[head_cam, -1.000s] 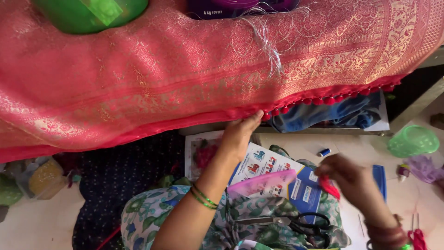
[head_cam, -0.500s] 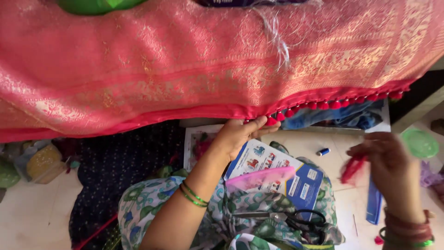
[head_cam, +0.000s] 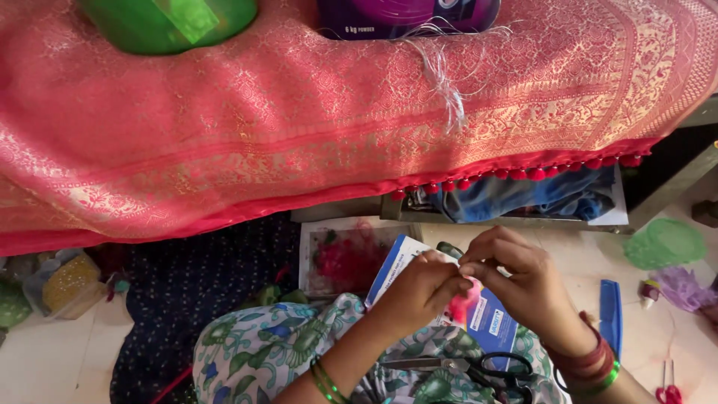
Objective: Attaching and trimming decorative pom-pom fringe to the edge of a pink and gold saree.
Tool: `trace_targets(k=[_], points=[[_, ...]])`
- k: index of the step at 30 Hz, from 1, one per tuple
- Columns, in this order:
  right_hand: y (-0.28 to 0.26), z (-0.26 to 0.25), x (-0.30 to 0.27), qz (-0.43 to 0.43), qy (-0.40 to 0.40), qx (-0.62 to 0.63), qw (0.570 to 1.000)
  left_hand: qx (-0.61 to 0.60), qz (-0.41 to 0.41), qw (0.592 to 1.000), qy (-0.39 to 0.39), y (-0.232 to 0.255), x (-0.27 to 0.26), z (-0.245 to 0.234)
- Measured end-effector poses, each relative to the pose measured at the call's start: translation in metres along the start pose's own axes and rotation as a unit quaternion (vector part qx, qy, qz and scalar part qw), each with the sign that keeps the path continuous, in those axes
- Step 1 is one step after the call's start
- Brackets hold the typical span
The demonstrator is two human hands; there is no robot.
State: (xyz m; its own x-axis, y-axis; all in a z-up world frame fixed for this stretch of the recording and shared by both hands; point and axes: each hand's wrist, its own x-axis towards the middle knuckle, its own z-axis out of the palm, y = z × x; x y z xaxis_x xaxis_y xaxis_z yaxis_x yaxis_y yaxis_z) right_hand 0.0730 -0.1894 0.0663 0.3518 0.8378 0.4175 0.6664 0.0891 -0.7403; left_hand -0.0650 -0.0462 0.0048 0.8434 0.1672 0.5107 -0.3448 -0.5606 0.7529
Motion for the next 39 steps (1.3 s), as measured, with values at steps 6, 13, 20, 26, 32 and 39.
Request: trace_targets(k=[6, 13, 20, 26, 32, 39], points=[[-0.004, 0.003, 0.005, 0.092, 0.101, 0.309, 0.941, 0.015, -0.045, 0.999, 0.0, -0.014, -0.04, 0.007], [0.017, -0.049, -0.006, 0.029, 0.221, 0.338, 0.914, 0.11, -0.063, 0.992, 0.004, -0.051, -0.09, -0.005], [0.088, -0.109, -0.041, 0.037, 0.308, 0.211, 0.927, 0.187, -0.16, 0.969, 0.01, -0.059, -0.104, -0.033], [0.05, -0.053, -0.039, 0.113, 0.151, -0.129, 0.973, 0.124, -0.094, 0.983, 0.102, -0.044, -0.088, -0.028], [-0.002, 0.025, -0.022, -0.063, -0.041, -0.141, 0.987, -0.021, -0.089, 0.989, 0.112, -0.009, -0.063, 0.0], [-0.014, 0.044, -0.019, -0.043, -0.052, 0.037, 0.997, -0.113, -0.108, 0.983, 0.098, -0.011, -0.074, 0.015]])
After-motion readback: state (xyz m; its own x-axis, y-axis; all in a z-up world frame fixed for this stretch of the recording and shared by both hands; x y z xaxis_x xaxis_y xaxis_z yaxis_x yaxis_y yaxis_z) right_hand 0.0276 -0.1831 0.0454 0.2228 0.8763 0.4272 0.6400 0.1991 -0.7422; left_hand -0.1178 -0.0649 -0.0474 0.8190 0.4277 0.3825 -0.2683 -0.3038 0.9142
